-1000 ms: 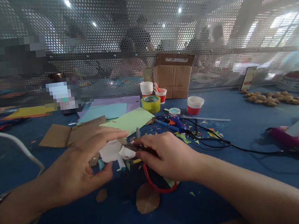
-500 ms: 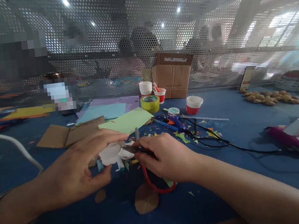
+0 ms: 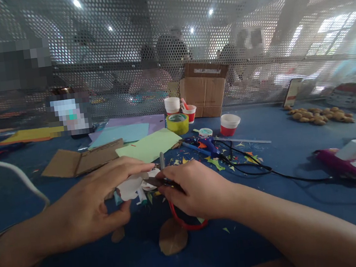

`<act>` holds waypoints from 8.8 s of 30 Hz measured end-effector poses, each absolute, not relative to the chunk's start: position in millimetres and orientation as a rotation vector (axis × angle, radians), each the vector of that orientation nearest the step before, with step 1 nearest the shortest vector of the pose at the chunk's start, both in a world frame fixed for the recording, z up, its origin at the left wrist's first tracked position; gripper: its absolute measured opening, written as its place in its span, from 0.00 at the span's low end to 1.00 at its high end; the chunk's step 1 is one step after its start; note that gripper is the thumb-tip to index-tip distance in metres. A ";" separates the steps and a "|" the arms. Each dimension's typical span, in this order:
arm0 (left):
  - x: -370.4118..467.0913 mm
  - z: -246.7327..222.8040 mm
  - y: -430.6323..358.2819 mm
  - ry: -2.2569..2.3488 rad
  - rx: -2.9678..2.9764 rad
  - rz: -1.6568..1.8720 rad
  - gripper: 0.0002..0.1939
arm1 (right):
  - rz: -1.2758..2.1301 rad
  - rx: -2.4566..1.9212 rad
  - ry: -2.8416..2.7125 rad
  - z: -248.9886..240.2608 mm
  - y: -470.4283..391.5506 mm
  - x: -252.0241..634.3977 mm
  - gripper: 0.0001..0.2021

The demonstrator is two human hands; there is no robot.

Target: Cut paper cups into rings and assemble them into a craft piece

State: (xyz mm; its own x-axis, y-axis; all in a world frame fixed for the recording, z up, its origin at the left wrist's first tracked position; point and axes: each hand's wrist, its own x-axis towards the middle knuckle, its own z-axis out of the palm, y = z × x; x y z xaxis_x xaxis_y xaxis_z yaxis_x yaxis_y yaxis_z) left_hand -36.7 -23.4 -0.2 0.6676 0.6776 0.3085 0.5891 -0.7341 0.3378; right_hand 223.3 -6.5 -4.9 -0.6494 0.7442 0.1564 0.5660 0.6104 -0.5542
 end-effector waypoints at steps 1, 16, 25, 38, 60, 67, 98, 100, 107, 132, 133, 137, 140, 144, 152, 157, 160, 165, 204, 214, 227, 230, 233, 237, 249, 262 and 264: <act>-36.7 -0.2 -23.2 1.025 2.675 0.619 0.40 | 0.663 -1.044 -2.467 -5.4 -6.7 223.3 0.11; -34.5 1.4 -20.3 1.126 2.433 0.722 0.36 | 0.568 -0.993 -2.537 -2.6 -3.5 228.2 0.14; -33.2 -9.0 -5.4 0.983 1.908 0.834 0.36 | 0.465 -1.013 -2.563 5.1 -0.8 235.2 0.16; -27.9 -20.9 -9.2 1.050 1.928 1.019 0.32 | 0.166 -1.427 -2.612 -10.3 20.5 239.3 0.12; -39.4 -14.0 -2.8 1.556 2.322 0.869 0.28 | 0.394 -1.406 -2.425 -9.3 28.1 239.0 0.08; -41.8 -17.5 2.0 1.587 2.391 0.693 0.30 | 0.279 -1.443 -2.584 -12.4 24.7 234.0 0.10; -19.5 -17.1 15.9 1.660 2.244 0.455 0.07 | 0.662 -1.276 -2.252 -13.2 24.7 233.7 0.07; -20.2 -18.0 16.0 1.651 2.223 0.517 0.08 | 0.867 -1.253 -2.140 -13.9 23.3 233.3 0.06; -21.6 -20.5 17.8 1.461 1.793 1.185 0.13 | 1.158 -1.181 -1.833 -10.8 17.4 227.3 0.06; -11.5 -9.0 -10.5 1.594 2.063 0.970 0.16 | 0.740 -1.132 -2.138 -21.3 -0.1 217.0 0.16; -10.6 -7.6 -11.6 1.606 2.087 0.954 0.16 | 0.723 -1.124 -2.148 -21.0 -0.3 217.1 0.15; -7.9 -6.0 -16.1 1.605 2.184 0.958 0.15 | 0.706 -1.092 -2.176 -18.6 -2.4 216.6 0.13; -7.0 -7.6 -19.4 1.607 2.238 1.001 0.15 | 0.679 -1.065 -2.187 -17.0 -4.0 216.2 0.12; -6.5 -9.6 -21.6 1.594 2.272 1.044 0.15 | 0.660 -1.045 -2.201 -15.4 -5.6 216.0 0.11; -8.4 -7.8 -21.7 1.577 2.231 1.036 0.18 | 0.641 -1.040 -2.209 -13.4 -7.8 217.4 0.10; -10.9 -5.1 -19.7 1.530 2.159 1.012 0.19 | 0.571 -1.044 -2.227 -16.4 -6.0 217.6 0.10; -10.8 -6.9 -15.9 1.478 2.016 0.981 0.18 | 0.503 -1.072 -2.246 -18.5 -5.3 218.0 0.10; -10.5 -13.8 -12.4 1.238 1.580 0.972 0.19 | 0.426 -1.098 -2.276 -19.9 -4.4 220.5 0.12; -9.7 -5.8 -20.0 1.029 1.373 0.687 0.13 | 0.113 -0.879 -2.519 -17.1 -5.6 230.3 0.17; -7.7 -7.4 -23.4 1.038 1.229 0.705 0.15 | 0.094 -0.883 -2.509 -15.8 -3.6 230.4 0.15; -11.3 -9.4 -17.9 0.962 1.225 0.583 0.16 | 0.161 -0.903 -2.561 -16.1 -1.6 231.6 0.16; -13.1 -9.0 -18.8 0.963 1.256 0.552 0.18 | 0.149 -0.876 -2.571 -16.3 -2.5 232.5 0.16; -15.4 -8.7 -20.7 1.014 1.301 0.512 0.18 | 0.137 -0.850 -2.589 -15.4 -3.7 232.6 0.15; -15.3 -8.1 -23.2 1.113 1.399 0.495 0.20 | 0.095 -0.844 -2.608 -14.9 -3.6 232.6 0.15; -13.9 -2.5 -18.8 1.056 1.179 0.704 0.16 | 0.071 -0.810 -2.484 -17.1 0.4 234.3 0.14; -22.3 -0.7 -13.7 1.459 2.103 0.902 0.18 | 0.040 -0.940 -2.494 -15.9 -2.9 232.4 0.16; -23.5 0.3 -15.0 1.505 2.181 0.964 0.19 | 0.014 -0.963 -2.494 -15.6 -3.7 231.5 0.16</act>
State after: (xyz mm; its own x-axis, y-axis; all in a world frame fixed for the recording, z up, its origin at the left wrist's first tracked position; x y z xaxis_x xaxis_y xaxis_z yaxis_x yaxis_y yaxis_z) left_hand -23.5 -15.0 0.3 0.2173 0.9126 0.3463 0.6963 -0.3936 0.6002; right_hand 231.5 -3.7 -15.6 -0.6472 0.6381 0.4172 0.6334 0.7546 -0.1714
